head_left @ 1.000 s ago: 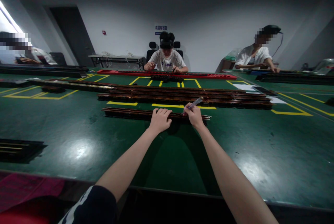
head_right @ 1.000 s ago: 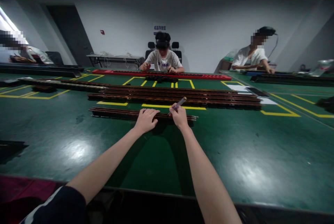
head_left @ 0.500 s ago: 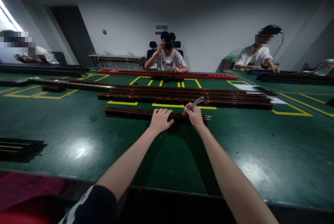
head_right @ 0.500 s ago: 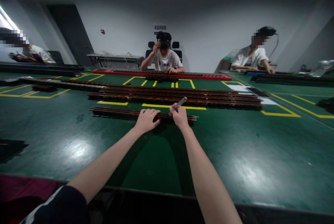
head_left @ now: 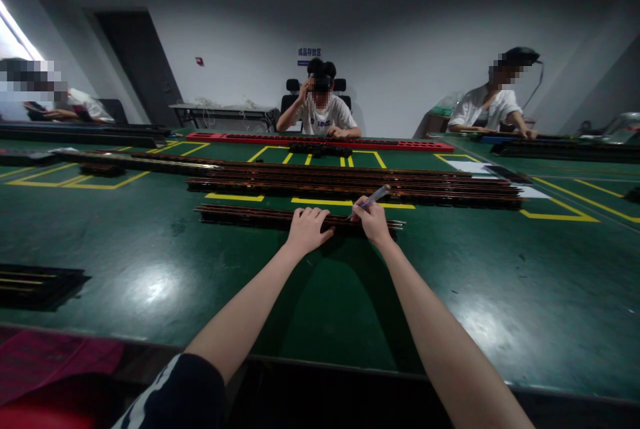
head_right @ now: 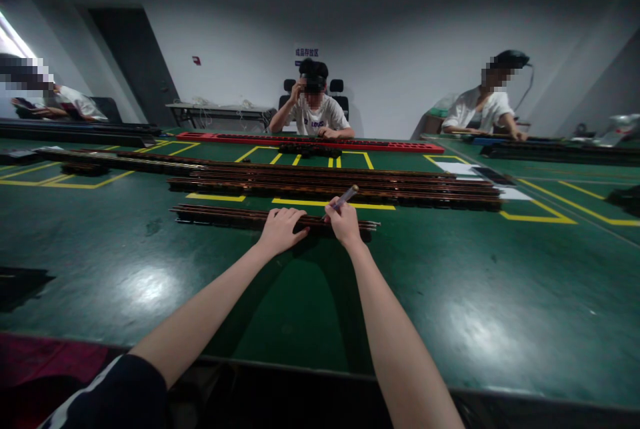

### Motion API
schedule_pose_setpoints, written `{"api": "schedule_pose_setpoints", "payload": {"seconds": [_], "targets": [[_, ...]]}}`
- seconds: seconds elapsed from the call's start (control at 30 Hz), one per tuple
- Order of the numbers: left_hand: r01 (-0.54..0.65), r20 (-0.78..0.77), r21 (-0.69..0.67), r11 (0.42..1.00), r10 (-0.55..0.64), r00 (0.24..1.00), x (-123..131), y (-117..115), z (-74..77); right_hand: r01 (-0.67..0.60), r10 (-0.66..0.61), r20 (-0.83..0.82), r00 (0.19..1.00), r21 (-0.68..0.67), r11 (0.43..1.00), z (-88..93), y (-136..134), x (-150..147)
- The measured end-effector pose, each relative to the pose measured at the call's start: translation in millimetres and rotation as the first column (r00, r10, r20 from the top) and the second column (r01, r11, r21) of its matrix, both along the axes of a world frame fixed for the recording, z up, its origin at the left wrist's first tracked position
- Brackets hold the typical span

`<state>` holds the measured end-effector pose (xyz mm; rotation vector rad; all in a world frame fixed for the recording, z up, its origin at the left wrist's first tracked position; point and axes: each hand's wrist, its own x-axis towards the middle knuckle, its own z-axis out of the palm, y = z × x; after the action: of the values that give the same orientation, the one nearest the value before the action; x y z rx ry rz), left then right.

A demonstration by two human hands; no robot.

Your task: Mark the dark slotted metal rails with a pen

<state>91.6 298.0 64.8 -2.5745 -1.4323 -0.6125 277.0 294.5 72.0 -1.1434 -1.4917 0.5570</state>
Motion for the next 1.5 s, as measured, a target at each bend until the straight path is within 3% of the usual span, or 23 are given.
{"api": "schedule_pose_setpoints", "payload": {"seconds": [1.5], "targets": [[0.014,-0.012,0.009,1.000,-0.014,1.000,-0.5,2.6,-2.4,-0.012,0.012,-0.017,1.000,0.019,1.000,-5.8,4.1,1.5]]}}
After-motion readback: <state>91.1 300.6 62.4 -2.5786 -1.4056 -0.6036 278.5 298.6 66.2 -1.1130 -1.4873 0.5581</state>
